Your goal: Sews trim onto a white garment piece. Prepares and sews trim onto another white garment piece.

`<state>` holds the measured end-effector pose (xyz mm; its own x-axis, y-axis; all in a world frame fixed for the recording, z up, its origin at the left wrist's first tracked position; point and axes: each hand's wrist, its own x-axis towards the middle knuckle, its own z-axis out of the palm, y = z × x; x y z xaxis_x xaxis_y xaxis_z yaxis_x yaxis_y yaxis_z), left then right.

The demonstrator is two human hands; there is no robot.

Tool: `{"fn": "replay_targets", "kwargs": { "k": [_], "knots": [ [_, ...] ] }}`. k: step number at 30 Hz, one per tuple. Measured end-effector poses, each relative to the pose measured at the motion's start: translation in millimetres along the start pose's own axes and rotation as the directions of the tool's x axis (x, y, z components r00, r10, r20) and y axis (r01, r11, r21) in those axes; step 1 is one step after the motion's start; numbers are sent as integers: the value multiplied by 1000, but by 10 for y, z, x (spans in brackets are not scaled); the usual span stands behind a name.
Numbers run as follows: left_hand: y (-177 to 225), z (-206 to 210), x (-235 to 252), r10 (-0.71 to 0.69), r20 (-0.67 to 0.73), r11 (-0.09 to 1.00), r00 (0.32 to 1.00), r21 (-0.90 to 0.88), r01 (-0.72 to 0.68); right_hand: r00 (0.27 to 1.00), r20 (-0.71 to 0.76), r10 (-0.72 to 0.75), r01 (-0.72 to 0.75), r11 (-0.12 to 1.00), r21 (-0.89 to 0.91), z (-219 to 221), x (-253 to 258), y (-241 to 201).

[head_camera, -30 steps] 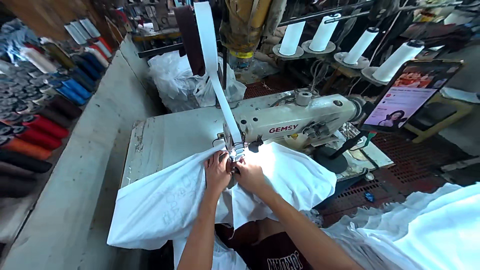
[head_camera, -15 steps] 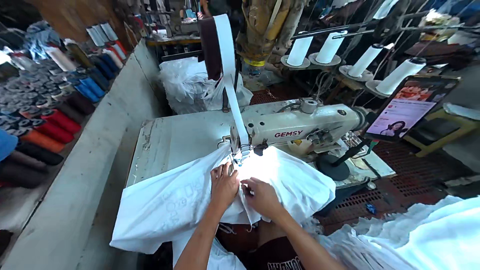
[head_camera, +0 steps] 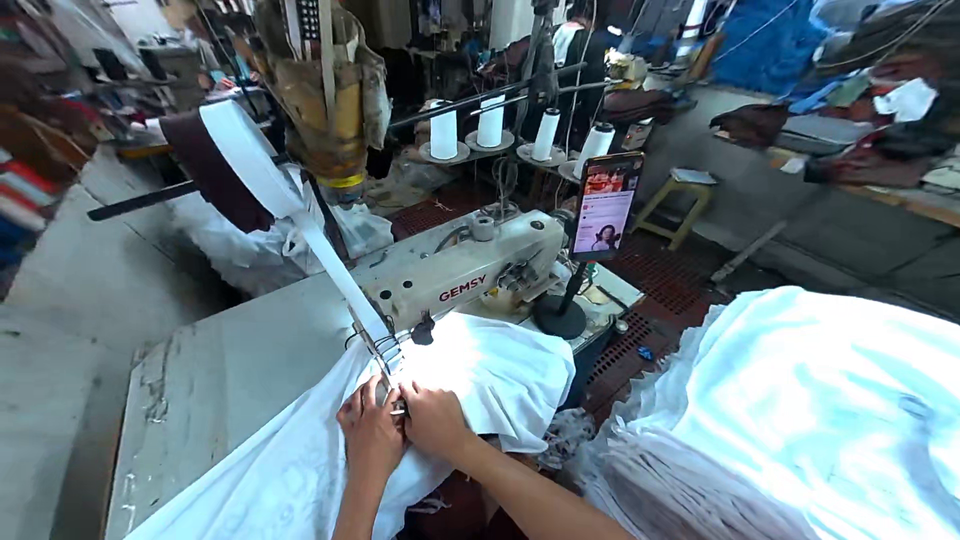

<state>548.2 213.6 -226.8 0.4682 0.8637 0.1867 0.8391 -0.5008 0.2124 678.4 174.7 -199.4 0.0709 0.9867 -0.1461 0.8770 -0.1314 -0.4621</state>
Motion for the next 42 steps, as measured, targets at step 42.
{"fn": "replay_targets", "kwargs": {
  "k": [42],
  "knots": [
    [-447, -161, 459, -75, -57, 970, 996, -237, 60, 988, 115, -106, 137, 943, -303, -92, 369, -68]
  ]
}}
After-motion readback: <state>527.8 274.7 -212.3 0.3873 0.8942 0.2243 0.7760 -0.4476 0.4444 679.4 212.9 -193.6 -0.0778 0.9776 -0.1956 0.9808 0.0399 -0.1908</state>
